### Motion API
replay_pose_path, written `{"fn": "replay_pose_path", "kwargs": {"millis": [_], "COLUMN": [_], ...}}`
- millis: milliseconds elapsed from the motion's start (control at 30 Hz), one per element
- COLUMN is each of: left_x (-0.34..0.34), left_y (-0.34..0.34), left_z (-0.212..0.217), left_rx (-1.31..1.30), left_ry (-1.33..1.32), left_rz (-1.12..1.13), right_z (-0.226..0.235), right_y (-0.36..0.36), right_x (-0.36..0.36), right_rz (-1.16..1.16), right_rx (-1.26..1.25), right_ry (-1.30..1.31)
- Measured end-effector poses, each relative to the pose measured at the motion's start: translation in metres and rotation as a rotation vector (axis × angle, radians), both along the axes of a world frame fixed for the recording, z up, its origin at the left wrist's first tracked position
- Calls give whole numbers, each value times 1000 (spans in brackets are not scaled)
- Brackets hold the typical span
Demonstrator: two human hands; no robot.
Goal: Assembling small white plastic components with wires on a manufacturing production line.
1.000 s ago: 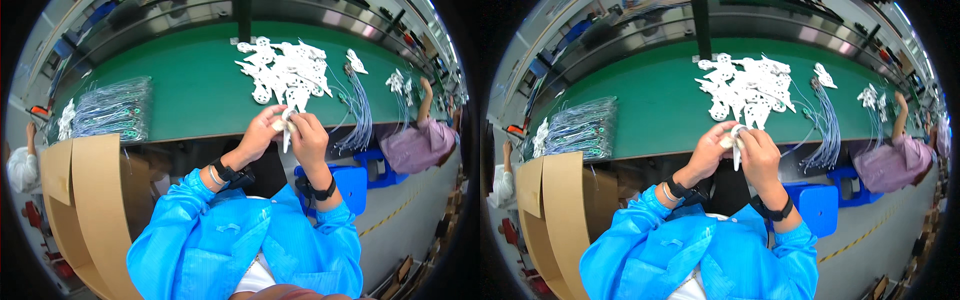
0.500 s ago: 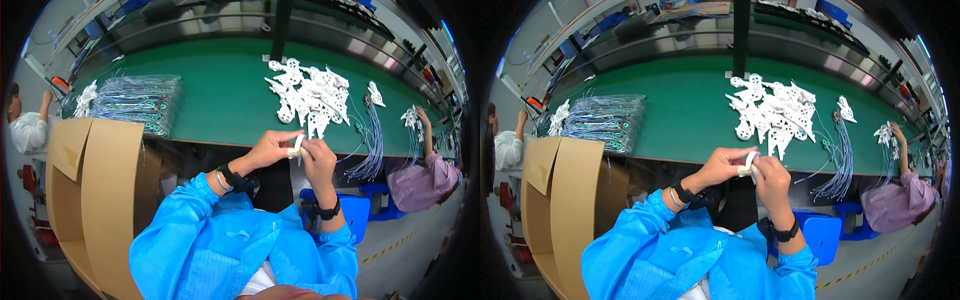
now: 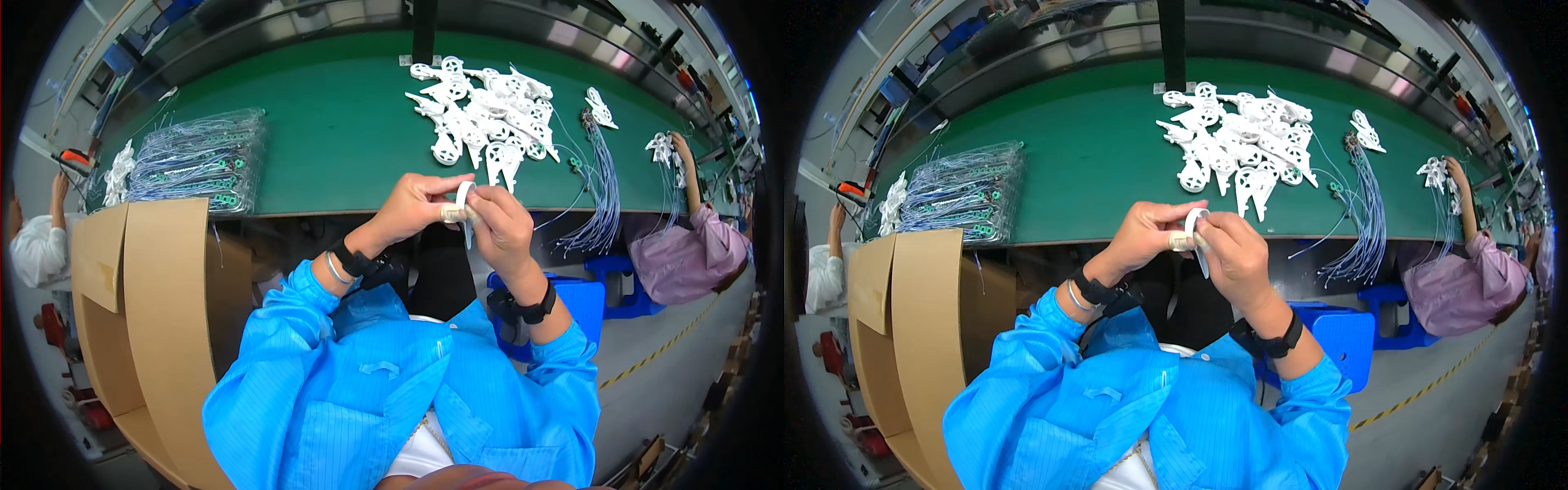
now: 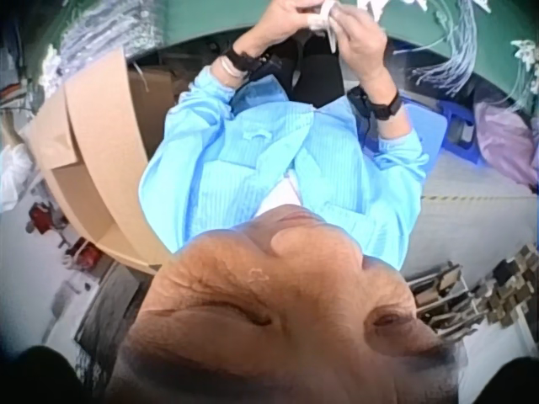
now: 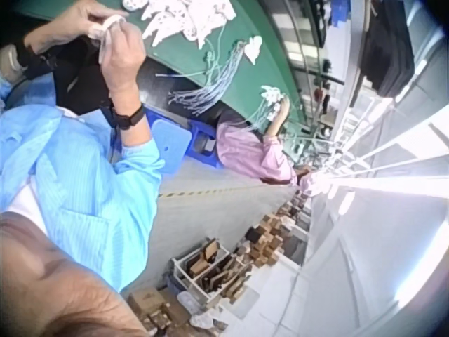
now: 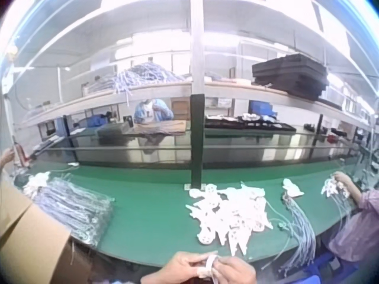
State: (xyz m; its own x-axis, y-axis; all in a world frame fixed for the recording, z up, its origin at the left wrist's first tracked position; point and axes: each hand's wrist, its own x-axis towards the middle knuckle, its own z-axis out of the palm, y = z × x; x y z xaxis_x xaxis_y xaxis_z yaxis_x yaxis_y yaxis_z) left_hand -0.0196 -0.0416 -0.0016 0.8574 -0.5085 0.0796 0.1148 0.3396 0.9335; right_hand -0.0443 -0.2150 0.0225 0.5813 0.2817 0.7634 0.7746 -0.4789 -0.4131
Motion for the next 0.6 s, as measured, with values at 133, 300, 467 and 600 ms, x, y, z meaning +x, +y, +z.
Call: {"fn": "replay_pose_path", "kwargs": {"millis": [133,300,467,600], "left_x": [6,9,5,0], "left_y": [2,1,3,0], "left_z": [-3,-9,-13,-9], "left_rx": [-29,-136,-223,-262], "left_ry": [-3,60,183,221], "left_rz": [-51,-101,-114,-125], "right_z": [0,14,13,2], "right_y": [1,8,-4,-7], "right_x": [0,-3,-8,-5], "right_rz": [21,-99,-144,-175], "right_rx": [29,-15,139,309], "right_ry": [110,124,333,464]}}
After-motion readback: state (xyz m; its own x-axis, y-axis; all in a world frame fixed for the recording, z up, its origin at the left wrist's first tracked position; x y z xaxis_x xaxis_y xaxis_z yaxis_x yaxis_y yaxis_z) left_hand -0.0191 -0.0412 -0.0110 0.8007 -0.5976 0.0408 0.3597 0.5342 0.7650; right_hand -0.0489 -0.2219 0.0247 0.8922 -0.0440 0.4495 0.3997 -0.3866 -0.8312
